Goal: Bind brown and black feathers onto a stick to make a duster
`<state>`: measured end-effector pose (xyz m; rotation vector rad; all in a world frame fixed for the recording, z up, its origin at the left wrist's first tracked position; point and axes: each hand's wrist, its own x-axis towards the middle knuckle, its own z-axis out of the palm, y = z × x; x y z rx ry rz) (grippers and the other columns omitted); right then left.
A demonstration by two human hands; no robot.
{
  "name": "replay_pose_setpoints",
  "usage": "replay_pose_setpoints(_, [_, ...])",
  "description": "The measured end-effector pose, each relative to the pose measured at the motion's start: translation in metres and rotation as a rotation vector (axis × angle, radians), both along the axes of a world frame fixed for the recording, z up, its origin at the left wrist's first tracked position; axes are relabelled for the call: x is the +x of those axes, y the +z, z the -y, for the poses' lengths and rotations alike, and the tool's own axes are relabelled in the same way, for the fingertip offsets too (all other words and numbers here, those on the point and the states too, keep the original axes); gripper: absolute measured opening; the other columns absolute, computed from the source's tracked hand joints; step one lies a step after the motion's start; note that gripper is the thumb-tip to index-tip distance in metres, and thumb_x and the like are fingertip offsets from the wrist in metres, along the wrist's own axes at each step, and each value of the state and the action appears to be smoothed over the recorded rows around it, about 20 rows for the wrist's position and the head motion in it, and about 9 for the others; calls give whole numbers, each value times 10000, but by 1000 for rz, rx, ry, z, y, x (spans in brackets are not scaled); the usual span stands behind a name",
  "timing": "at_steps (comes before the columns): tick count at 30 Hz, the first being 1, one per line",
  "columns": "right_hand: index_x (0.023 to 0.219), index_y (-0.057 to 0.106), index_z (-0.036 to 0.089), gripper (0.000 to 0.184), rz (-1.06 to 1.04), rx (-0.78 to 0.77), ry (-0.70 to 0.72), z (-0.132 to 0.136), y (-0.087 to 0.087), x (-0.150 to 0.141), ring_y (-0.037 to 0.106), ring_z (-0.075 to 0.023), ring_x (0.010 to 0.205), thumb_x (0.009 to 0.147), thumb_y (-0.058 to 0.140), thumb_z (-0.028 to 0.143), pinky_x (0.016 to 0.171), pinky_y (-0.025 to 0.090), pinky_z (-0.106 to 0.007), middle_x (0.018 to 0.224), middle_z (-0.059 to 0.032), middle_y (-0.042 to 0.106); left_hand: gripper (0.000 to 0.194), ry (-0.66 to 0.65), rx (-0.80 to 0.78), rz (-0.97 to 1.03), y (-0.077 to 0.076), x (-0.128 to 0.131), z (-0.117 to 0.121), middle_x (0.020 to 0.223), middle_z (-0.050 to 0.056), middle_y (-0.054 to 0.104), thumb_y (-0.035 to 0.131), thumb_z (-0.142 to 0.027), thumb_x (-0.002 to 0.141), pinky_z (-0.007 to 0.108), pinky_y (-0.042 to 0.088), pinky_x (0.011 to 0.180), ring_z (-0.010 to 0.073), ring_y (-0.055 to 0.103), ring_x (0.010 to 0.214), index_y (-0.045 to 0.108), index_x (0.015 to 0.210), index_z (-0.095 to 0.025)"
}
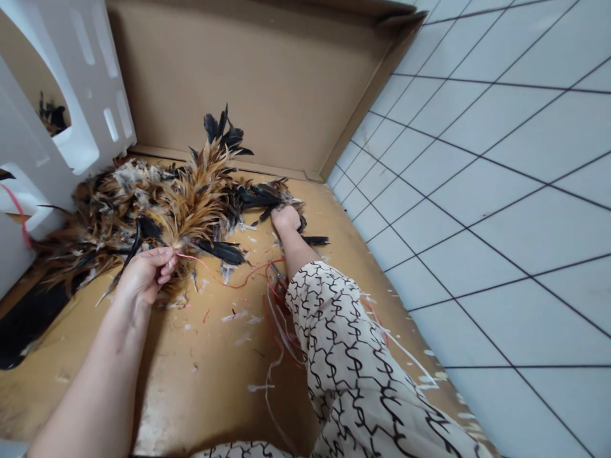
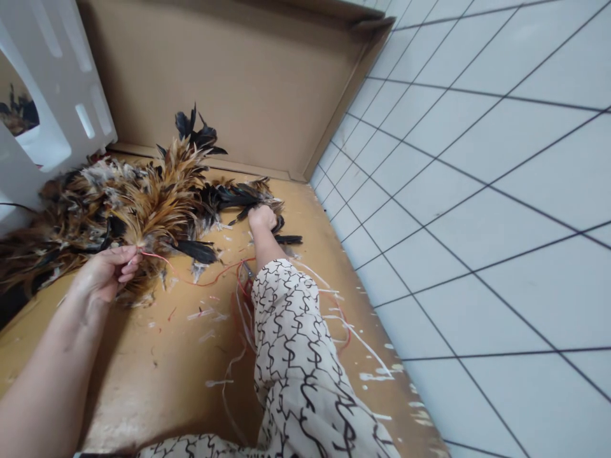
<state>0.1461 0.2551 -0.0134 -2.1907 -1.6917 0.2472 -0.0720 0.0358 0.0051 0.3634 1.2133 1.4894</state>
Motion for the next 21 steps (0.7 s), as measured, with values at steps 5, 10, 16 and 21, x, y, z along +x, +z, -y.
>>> replay_pose_setpoints(5, [982, 671, 107, 296, 4, -54, -27, -3, 0, -4, 627, -234, 972, 759, 559, 265, 781, 473, -279, 987, -192, 664, 71, 4, -4, 14, 0, -1, 0, 447, -15, 432, 550, -42, 616, 112, 158, 289, 17, 287, 326, 554, 563, -89])
replay_pose_setpoints(10, [982, 662, 76, 297, 25, -59, -13, 1, 9, -3, 622, -236, 980, 748, 585, 242, 794, 470, -278, 972, -209, 660, 92, -24, 9, 30, 1, -3, 0, 443, -14, 427, 526, -36, 635, 109, 157, 284, 14, 286, 320, 561, 560, -76])
replay_pose_setpoints(16, [934, 661, 77, 265, 120, -9, 50, 19, 34, 8, 603, -243, 1010, 702, 636, 201, 837, 456, -312, 962, -199, 654, 142, -37, -14, 58, 6, -3, 0, 437, -14, 418, 477, -19, 671, 106, 166, 276, 15, 292, 308, 565, 573, -72])
replay_pose_setpoints(21, [722, 639, 104, 92, 2, 112, 30, 60, 58, 27, 611, -246, 912, 630, 631, 105, 763, 462, -318, 837, -153, 655, 154, -44, -22, 93, 8, -6, 1, 451, -15, 409, 464, -11, 687, 103, 159, 277, 14, 288, 314, 546, 579, -84])
